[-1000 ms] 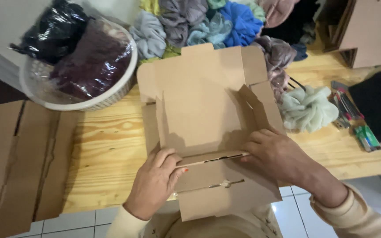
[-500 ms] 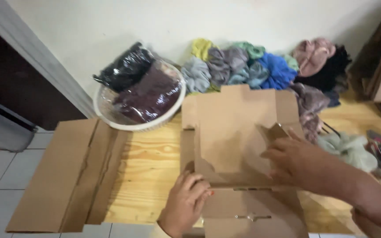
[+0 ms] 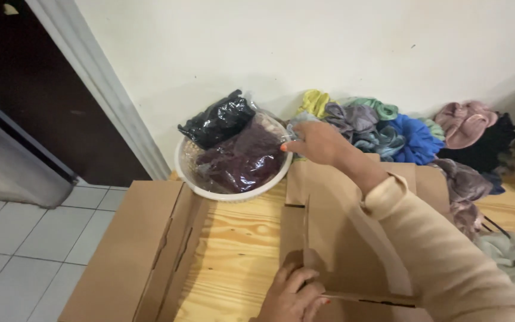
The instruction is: Folding a cardboard box, placing a wrapped item inside, and closing the box.
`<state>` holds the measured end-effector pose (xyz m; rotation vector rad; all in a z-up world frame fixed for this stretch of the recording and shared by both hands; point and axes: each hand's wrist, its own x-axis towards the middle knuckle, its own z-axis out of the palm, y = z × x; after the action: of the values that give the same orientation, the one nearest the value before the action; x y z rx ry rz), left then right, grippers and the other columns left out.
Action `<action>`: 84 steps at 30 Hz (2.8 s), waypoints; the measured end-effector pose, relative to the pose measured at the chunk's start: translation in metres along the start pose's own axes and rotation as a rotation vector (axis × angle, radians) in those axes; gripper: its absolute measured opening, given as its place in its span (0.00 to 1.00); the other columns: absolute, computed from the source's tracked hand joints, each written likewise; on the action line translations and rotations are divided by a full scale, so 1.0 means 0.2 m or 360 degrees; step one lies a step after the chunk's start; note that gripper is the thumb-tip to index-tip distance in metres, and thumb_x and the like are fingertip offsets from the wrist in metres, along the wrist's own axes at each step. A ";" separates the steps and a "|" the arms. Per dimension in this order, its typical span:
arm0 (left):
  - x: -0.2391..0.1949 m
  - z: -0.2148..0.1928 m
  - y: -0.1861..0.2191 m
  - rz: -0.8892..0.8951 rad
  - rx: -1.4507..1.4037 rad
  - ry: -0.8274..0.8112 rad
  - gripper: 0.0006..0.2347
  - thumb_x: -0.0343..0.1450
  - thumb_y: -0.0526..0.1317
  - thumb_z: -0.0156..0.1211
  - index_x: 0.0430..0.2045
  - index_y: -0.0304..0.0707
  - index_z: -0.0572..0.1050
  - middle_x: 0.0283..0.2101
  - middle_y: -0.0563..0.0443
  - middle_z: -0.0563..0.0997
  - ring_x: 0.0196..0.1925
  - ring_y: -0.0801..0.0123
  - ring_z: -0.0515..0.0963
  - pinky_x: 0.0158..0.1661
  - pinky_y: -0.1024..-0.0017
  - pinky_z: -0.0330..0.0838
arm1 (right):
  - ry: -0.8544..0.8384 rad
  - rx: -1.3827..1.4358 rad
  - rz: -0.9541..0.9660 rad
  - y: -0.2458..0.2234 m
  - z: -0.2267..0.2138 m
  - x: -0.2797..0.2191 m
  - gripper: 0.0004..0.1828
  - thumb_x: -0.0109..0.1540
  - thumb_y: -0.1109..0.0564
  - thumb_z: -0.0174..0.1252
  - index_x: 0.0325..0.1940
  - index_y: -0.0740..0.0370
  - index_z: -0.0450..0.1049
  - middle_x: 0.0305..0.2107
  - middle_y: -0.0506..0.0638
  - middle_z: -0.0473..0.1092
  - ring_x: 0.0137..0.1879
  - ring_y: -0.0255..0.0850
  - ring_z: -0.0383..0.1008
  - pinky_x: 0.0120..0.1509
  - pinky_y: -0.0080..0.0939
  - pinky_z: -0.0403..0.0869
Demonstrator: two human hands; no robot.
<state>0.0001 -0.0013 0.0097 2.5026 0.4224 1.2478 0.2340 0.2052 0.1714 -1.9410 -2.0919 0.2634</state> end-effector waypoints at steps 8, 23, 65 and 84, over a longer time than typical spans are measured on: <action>-0.01 0.01 -0.01 0.0056 -0.0011 0.0025 0.04 0.78 0.37 0.59 0.37 0.35 0.76 0.48 0.40 0.73 0.45 0.44 0.70 0.52 0.54 0.70 | -0.0285 0.0373 0.0263 -0.08 0.03 0.11 0.38 0.52 0.35 0.70 0.16 0.54 0.48 0.12 0.48 0.62 0.21 0.37 0.54 0.30 0.41 0.52; 0.01 -0.03 0.04 -0.0101 0.0007 -0.0111 0.05 0.74 0.38 0.63 0.40 0.38 0.76 0.52 0.44 0.74 0.50 0.45 0.69 0.54 0.53 0.69 | -0.0121 0.1849 0.0599 -0.31 0.06 0.02 0.18 0.61 0.53 0.62 0.49 0.62 0.64 0.47 0.51 0.66 0.62 0.40 0.73 0.54 0.52 0.84; 0.05 -0.06 0.10 -0.0236 -0.0028 -0.0137 0.07 0.74 0.41 0.59 0.38 0.37 0.79 0.49 0.41 0.74 0.52 0.43 0.73 0.57 0.52 0.70 | -0.0396 0.0151 -0.0757 0.19 0.03 -0.93 0.43 0.65 0.31 0.50 0.73 0.65 0.58 0.67 0.71 0.58 0.70 0.64 0.60 0.74 0.59 0.56; 0.24 -0.14 0.20 -0.0042 0.0290 -0.0510 0.22 0.72 0.36 0.49 0.64 0.39 0.67 0.73 0.44 0.64 0.76 0.46 0.59 0.73 0.45 0.50 | -0.0294 -0.0173 -0.0592 0.14 0.16 -1.40 0.31 0.71 0.43 0.44 0.78 0.49 0.55 0.76 0.54 0.47 0.77 0.65 0.44 0.74 0.72 0.42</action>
<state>0.0106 -0.0155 0.0758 2.7753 0.5049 0.8076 0.2678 -0.0685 0.1111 -1.5884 -2.5838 0.2626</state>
